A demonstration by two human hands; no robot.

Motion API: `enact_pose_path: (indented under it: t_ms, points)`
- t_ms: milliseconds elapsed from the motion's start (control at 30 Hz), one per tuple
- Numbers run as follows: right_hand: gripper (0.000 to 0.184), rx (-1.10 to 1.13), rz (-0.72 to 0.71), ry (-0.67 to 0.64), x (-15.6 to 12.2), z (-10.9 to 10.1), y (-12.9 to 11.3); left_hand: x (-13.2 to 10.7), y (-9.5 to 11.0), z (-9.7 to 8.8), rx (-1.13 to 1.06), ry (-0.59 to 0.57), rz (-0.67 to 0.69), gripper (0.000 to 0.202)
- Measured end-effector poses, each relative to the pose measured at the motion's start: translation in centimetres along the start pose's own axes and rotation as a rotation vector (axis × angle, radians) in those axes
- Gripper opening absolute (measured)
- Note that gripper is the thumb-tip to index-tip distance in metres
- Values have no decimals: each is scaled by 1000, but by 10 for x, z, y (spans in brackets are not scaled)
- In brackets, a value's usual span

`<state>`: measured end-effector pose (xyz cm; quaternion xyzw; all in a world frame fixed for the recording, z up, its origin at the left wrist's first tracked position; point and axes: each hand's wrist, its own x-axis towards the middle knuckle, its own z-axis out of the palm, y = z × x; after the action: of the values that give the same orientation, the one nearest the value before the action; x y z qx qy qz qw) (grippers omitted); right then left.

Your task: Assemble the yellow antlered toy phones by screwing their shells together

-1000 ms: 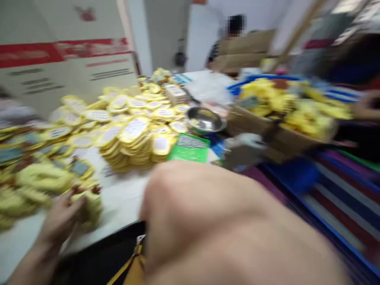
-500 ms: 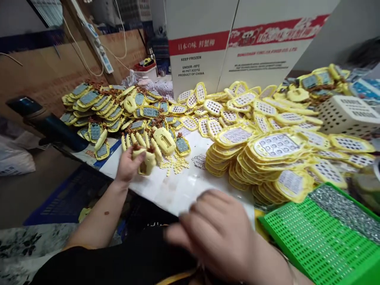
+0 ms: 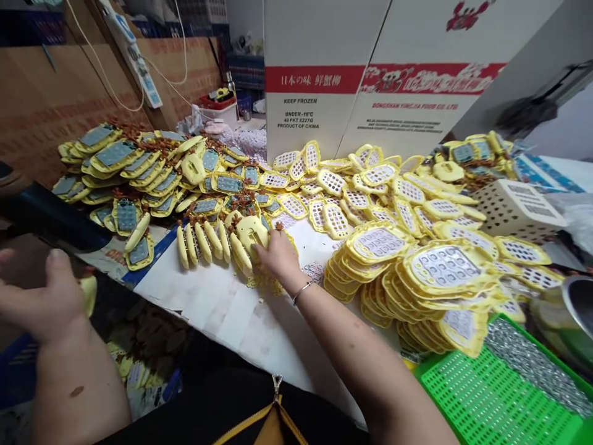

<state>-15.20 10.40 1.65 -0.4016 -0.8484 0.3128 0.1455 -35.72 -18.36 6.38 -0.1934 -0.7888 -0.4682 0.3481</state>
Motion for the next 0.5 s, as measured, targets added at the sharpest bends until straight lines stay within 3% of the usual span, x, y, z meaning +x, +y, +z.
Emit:
enact_pose_path:
  t_ms: [67,133,267,367,433,500]
  points:
    - [23,22,21,-25,4,2,4,-17,23,17,-97,-9,153,39]
    - [22,53,30,-6,2,-1,8,-40,52,39,-392,4,163,33]
    - [19,98,-34,187,-25,-17,10,-90,110,68,-882,-435,-207,41]
    - [17,52,-308,400,-61,-33,4,-117,143,75,-1121,-773,-459,71]
    - [14,-72,-483,472,-86,-41,-2,-129,160,75,-1227,-910,-553,85]
    - [15,-214,-584,474,-108,-47,-8,-136,173,76,-1277,-972,-657,83]
